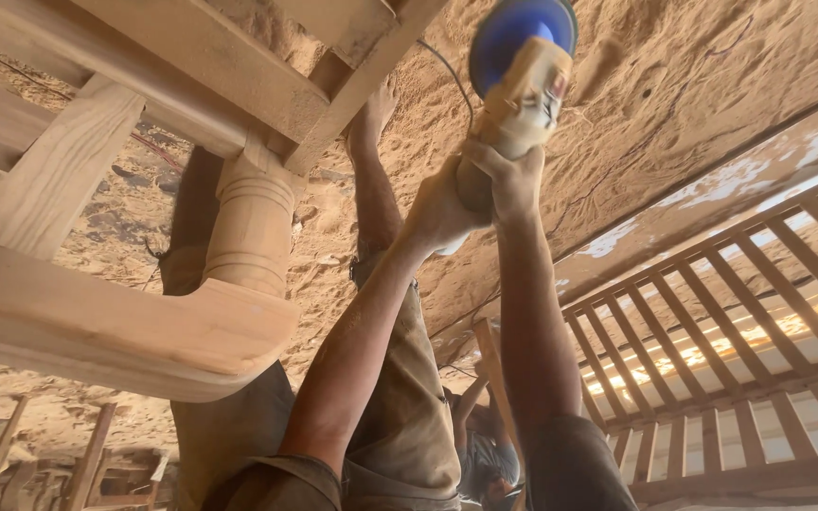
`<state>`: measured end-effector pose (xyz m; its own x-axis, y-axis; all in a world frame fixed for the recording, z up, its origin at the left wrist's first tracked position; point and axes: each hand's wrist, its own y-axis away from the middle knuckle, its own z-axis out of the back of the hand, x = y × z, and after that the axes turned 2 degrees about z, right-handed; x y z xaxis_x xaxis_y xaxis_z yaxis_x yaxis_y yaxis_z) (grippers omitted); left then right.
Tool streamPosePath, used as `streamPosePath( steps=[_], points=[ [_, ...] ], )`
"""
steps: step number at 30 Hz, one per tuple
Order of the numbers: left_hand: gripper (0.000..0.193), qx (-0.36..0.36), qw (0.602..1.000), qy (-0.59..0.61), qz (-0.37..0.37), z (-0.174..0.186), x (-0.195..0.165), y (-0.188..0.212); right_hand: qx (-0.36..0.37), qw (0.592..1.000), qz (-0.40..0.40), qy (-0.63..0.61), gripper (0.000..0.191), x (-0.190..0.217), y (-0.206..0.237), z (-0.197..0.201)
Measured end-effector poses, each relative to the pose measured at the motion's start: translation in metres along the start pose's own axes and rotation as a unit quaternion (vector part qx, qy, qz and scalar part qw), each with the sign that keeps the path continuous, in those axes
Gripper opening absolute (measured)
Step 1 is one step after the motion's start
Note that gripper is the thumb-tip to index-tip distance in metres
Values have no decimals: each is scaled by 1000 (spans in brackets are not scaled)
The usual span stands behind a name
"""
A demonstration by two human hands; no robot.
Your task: The person sands a wooden chair frame using a power sander, moving the tool along the slats, rails and curved armrest of the chair. They reposition the chair between their legs and continue sanding different surfaces of the frame throughout the clip.
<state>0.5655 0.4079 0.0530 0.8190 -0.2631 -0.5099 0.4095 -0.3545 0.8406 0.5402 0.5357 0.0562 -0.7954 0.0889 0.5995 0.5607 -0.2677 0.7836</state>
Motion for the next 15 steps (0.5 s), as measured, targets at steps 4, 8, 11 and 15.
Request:
streamPosePath(
  steps=[4, 8, 11, 15],
  points=[
    [87, 7, 1000, -10, -13, 4, -3, 3, 0, 999, 38, -23, 63, 6, 7, -2],
    [89, -34, 998, 46, -38, 15, -8, -2, 41, 998, 34, 44, 54, 25, -8, -21],
    [93, -59, 984, 137, -92, 20, -13, -11, 77, 988, 19, 132, 58, 42, -27, -37],
    [92, -79, 985, 133, -81, 20, -16, -20, 100, 984, 25, 143, 58, 51, -39, -42]
  ],
)
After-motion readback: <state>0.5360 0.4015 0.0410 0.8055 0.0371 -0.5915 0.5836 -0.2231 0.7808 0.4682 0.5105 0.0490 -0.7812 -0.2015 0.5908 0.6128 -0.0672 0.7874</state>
